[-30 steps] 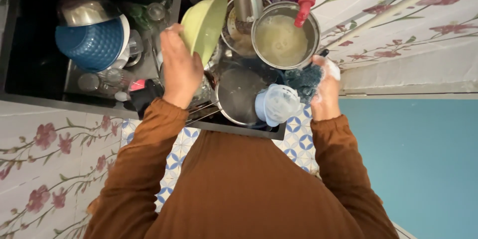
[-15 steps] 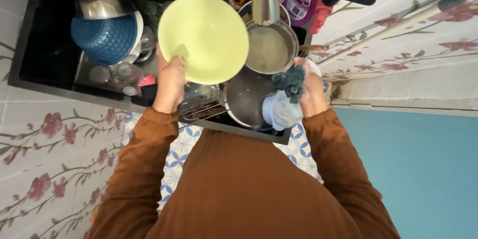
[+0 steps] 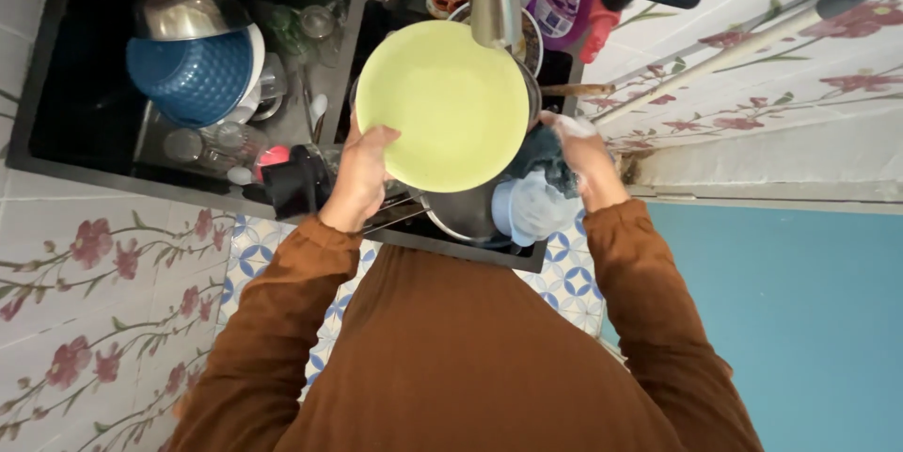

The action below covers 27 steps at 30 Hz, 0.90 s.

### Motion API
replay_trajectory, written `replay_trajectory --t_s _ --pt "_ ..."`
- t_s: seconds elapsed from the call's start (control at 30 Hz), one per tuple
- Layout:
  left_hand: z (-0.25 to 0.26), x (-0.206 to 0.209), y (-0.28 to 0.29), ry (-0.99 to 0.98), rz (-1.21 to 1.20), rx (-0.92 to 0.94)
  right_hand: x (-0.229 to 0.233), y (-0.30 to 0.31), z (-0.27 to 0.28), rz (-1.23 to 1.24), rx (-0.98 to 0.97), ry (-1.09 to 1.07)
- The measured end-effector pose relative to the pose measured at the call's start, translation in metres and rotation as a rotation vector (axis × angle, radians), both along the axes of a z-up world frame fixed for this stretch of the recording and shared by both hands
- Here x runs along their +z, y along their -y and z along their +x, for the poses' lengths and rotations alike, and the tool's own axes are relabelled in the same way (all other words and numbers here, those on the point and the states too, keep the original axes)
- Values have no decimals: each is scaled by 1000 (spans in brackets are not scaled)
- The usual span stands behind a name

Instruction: Washing various dishes, utensils, and kitchen equipment in a sink.

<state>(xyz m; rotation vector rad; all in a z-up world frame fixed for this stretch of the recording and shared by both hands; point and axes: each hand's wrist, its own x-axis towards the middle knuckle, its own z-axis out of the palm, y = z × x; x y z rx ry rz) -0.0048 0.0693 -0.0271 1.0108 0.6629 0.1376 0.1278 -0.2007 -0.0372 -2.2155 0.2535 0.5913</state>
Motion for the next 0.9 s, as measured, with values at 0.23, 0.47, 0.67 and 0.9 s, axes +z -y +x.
replay_trajectory --t_s 0.23,0.47,0.67,0.9 --pt "4 -4 26 24 -36 -54 84 27 -33 -151 288 562" --pt "12 48 81 26 168 -195 90 -28 -87 288 321 822" --pt "16 54 88 29 303 -171 121 -18 -71 -285 944 891" --pt "28 49 112 47 335 -278 109 -7 -80 -118 989 551"
